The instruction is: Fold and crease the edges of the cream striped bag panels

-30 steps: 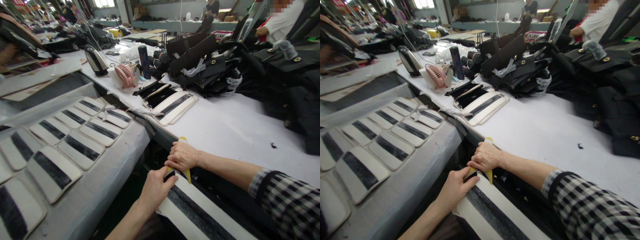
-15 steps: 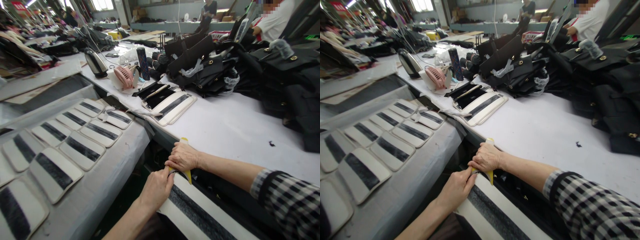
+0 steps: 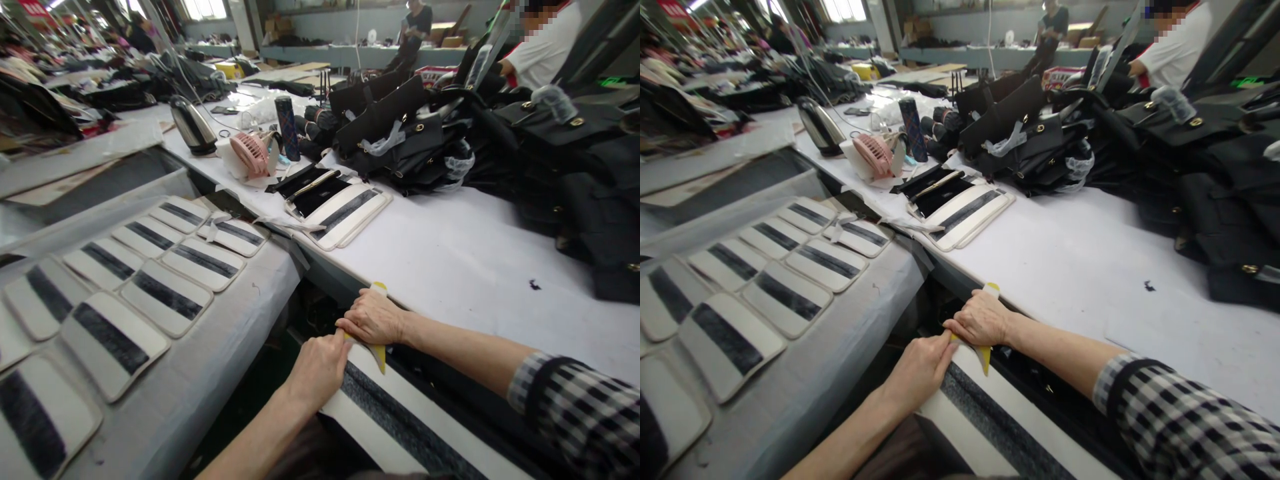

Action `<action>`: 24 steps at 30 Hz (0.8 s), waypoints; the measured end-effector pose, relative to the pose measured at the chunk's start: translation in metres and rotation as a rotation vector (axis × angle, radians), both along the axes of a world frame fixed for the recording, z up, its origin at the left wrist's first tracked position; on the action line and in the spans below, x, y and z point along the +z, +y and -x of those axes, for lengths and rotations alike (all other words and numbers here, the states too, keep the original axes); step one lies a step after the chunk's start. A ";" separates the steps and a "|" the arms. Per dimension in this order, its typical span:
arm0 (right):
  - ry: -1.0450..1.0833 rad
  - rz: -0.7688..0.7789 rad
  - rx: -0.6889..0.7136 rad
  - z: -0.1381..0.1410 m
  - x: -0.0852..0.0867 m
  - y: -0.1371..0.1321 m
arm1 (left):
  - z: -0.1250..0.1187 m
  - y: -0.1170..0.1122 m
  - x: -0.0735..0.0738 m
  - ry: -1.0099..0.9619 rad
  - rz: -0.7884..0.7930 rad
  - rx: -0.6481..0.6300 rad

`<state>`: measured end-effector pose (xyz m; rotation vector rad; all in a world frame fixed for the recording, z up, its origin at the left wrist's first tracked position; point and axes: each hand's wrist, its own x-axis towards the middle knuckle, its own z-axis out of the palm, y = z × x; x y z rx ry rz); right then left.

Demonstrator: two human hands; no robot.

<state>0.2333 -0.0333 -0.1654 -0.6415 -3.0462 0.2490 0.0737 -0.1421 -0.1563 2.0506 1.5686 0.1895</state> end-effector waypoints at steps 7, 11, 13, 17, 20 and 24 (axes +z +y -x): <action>-0.039 0.033 -0.268 -0.005 0.003 -0.034 | 0.009 0.001 -0.008 -0.457 0.135 0.166; -0.062 0.026 -0.362 -0.009 0.007 -0.050 | 0.012 0.008 -0.023 -0.914 0.394 0.335; -0.065 0.043 -0.396 -0.011 0.007 -0.054 | 0.011 0.012 -0.027 -1.107 0.493 0.366; -0.063 0.219 -0.524 -0.017 0.006 -0.058 | 0.009 0.018 -0.030 -1.212 0.580 0.359; -0.055 0.359 -0.654 -0.027 0.006 -0.057 | 0.011 0.020 -0.032 -1.193 0.627 0.375; 0.206 0.858 -0.861 -0.045 0.015 -0.053 | 0.013 0.021 -0.036 -1.167 0.672 0.388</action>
